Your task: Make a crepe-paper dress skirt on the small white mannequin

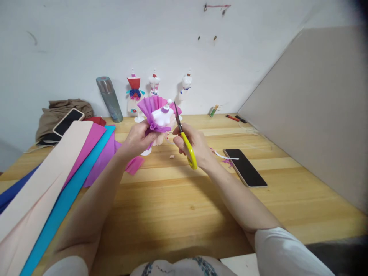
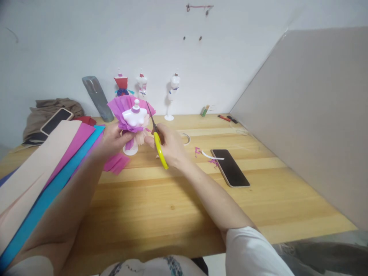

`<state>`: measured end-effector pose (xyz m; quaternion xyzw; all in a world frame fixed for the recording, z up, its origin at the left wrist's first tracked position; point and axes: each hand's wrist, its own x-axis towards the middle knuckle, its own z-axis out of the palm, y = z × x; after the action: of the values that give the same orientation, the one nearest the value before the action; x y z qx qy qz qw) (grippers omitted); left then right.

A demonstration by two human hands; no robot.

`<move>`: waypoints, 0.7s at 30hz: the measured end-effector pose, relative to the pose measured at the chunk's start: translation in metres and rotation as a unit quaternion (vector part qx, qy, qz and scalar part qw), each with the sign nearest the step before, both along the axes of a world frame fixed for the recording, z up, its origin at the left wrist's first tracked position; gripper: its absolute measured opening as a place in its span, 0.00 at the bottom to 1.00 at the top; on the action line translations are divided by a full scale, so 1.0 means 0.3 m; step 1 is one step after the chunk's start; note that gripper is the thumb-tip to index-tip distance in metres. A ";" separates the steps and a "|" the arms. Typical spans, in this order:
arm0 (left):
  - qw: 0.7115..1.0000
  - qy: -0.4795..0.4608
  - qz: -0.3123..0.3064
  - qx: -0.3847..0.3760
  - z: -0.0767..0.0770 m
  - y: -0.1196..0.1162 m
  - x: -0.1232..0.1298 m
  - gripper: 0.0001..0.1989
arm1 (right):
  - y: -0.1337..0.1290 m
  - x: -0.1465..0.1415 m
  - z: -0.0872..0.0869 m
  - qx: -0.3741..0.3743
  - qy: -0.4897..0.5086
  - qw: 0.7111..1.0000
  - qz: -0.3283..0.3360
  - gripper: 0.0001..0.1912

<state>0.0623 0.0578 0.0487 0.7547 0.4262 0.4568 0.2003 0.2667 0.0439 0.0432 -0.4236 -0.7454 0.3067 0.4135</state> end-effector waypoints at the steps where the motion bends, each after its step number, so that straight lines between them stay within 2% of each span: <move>1: 1.000 0.001 0.000 0.002 -0.001 0.001 -0.001 0.09 | 0.000 0.000 -0.001 0.004 -0.004 1.000 -0.004 0.22; 10: 1.000 -0.002 0.000 0.003 -0.004 0.003 -0.001 0.09 | 0.000 0.000 -0.003 0.034 -0.021 0.999 -0.018 0.22; 21: 1.000 -0.013 0.005 -0.003 -0.015 0.011 0.000 0.10 | -0.005 -0.003 0.007 0.030 -0.031 0.999 -0.014 0.26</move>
<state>0.0622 0.0610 0.0441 0.7457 0.4289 0.4666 0.2057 0.2657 0.0425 0.0451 -0.4310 -0.7606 0.2651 0.4067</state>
